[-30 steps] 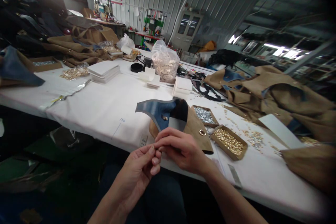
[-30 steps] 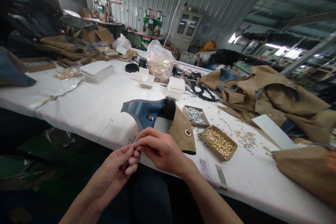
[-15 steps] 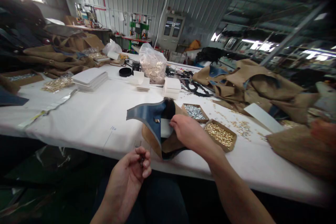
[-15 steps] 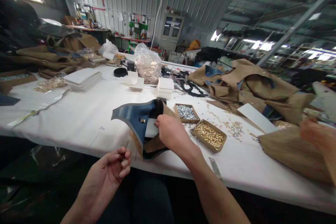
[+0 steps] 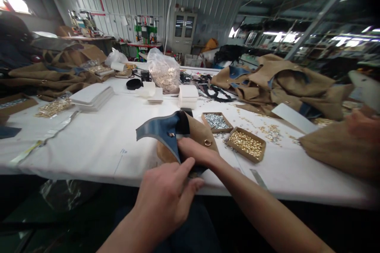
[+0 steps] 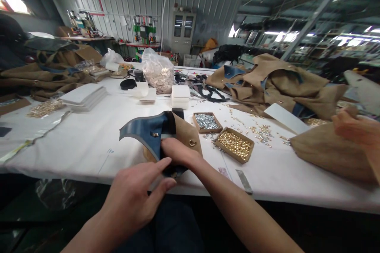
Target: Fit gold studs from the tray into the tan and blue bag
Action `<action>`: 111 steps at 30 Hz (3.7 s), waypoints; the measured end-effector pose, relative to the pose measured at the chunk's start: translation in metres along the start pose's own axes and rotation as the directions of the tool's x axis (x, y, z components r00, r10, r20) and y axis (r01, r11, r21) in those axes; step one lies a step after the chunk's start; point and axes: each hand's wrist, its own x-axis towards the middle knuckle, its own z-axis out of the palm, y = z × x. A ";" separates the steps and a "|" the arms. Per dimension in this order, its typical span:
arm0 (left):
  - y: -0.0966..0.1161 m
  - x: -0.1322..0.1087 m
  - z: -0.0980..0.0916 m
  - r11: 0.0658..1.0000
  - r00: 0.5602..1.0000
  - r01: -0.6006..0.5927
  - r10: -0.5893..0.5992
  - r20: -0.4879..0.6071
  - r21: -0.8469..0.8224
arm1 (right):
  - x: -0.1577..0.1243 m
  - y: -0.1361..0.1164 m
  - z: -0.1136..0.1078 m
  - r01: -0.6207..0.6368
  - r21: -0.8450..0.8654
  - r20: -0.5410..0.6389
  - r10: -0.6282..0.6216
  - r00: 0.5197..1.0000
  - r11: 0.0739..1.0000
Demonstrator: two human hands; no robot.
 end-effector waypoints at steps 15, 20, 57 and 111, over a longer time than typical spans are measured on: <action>-0.045 0.064 -0.050 0.507 0.808 -0.548 0.115 0.579 0.665 | -0.011 0.035 -0.009 -0.074 0.315 0.058 0.059 0.997 0.946; -0.046 0.085 -0.033 0.610 0.710 -0.622 0.175 0.683 0.490 | 0.001 0.042 -0.020 -0.112 0.383 0.126 0.068 0.990 0.917; -0.124 0.092 -0.032 0.688 0.781 -0.449 -0.008 0.624 0.570 | 0.016 0.048 0.022 -0.010 0.565 -0.143 0.110 0.984 0.825; -0.140 0.076 -0.023 0.721 0.797 -0.375 -0.070 0.600 0.583 | 0.022 0.019 0.017 -0.056 0.326 -0.267 0.149 0.952 0.944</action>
